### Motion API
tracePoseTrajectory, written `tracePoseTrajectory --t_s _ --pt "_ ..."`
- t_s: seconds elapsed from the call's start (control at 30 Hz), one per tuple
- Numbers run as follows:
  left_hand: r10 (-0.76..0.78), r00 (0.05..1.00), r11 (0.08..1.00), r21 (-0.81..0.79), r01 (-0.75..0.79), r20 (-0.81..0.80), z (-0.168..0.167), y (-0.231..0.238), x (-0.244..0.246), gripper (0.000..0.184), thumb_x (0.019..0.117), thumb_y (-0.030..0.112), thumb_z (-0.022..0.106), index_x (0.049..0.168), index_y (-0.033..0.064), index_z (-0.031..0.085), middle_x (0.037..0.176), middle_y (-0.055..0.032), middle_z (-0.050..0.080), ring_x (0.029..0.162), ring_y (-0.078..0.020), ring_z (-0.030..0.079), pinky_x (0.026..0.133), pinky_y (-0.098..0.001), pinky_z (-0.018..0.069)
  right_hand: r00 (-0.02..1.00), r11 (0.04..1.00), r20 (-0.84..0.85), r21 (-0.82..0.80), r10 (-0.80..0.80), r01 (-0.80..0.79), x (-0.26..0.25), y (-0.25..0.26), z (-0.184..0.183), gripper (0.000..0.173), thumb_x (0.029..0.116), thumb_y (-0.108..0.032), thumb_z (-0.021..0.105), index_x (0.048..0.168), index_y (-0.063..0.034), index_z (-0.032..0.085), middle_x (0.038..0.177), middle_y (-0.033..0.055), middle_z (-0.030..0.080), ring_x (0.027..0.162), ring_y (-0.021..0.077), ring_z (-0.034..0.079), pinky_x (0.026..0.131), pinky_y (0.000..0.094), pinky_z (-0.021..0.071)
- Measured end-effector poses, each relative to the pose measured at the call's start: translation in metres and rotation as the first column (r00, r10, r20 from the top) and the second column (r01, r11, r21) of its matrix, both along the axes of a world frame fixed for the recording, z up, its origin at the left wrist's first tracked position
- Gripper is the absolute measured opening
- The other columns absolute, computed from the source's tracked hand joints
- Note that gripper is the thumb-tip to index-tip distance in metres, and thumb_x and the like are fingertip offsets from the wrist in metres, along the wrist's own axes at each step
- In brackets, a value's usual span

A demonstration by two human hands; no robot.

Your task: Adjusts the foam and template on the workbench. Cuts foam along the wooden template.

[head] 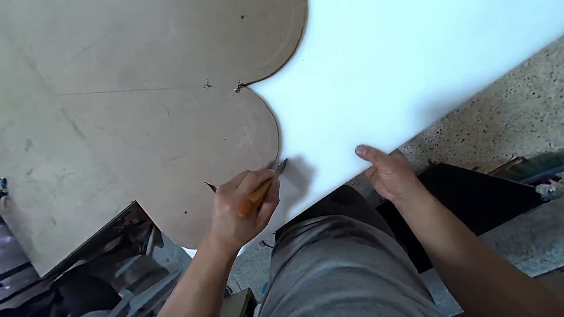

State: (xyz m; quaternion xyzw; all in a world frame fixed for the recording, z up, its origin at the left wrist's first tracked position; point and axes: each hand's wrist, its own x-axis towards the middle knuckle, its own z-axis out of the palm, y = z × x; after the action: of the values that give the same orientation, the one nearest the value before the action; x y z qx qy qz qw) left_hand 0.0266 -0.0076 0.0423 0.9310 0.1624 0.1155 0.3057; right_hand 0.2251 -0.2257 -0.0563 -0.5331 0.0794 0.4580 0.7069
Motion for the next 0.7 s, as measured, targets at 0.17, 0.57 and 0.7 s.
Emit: tracePoseTrajectory --t_s 0.17,0.57,0.7 --pt "0.02 0.999 1.0 -0.004 -0.02 0.032 0.023 -0.003 0.01 0.019 0.0971 0.021 0.065 0.107 0.0072 0.072 0.081 0.0002 0.066 0.068 -0.006 0.062 0.059 -0.0235 0.0537 1.0 0.999 -0.022 0.05 -0.005 0.006 0.003 -0.003 -0.005 0.034 0.0875 -0.019 0.08 0.119 -0.0123 0.067 0.105 0.0097 0.074 0.089 0.0208 0.074 0.076 0.0421 0.0648" --pt "0.27 0.963 0.962 0.029 -0.27 0.005 0.039 -0.022 0.03 0.02 0.1001 0.025 0.064 0.109 0.0095 0.072 0.09 0.0001 0.071 0.075 -0.0051 0.066 0.065 -0.0252 0.0578 0.987 0.993 -0.113 0.041 0.111 -0.107 0.014 -0.016 0.003 0.038 0.0859 -0.019 0.082 0.12 -0.0125 0.066 0.106 0.0111 0.072 0.091 0.0224 0.073 0.079 0.045 0.0637" --pt "0.217 0.974 0.976 0.008 -0.217 -0.073 0.01 -0.011 0.046 0.019 0.0972 0.019 0.066 0.106 0.0046 0.074 0.092 -0.0037 0.073 0.077 -0.0059 0.068 0.068 -0.0241 0.0595 0.983 0.989 -0.121 0.069 0.138 -0.13 0.018 -0.014 0.004 0.039 0.0865 -0.018 0.082 0.121 -0.0118 0.066 0.108 0.0114 0.072 0.093 0.0229 0.074 0.08 0.0447 0.0639"
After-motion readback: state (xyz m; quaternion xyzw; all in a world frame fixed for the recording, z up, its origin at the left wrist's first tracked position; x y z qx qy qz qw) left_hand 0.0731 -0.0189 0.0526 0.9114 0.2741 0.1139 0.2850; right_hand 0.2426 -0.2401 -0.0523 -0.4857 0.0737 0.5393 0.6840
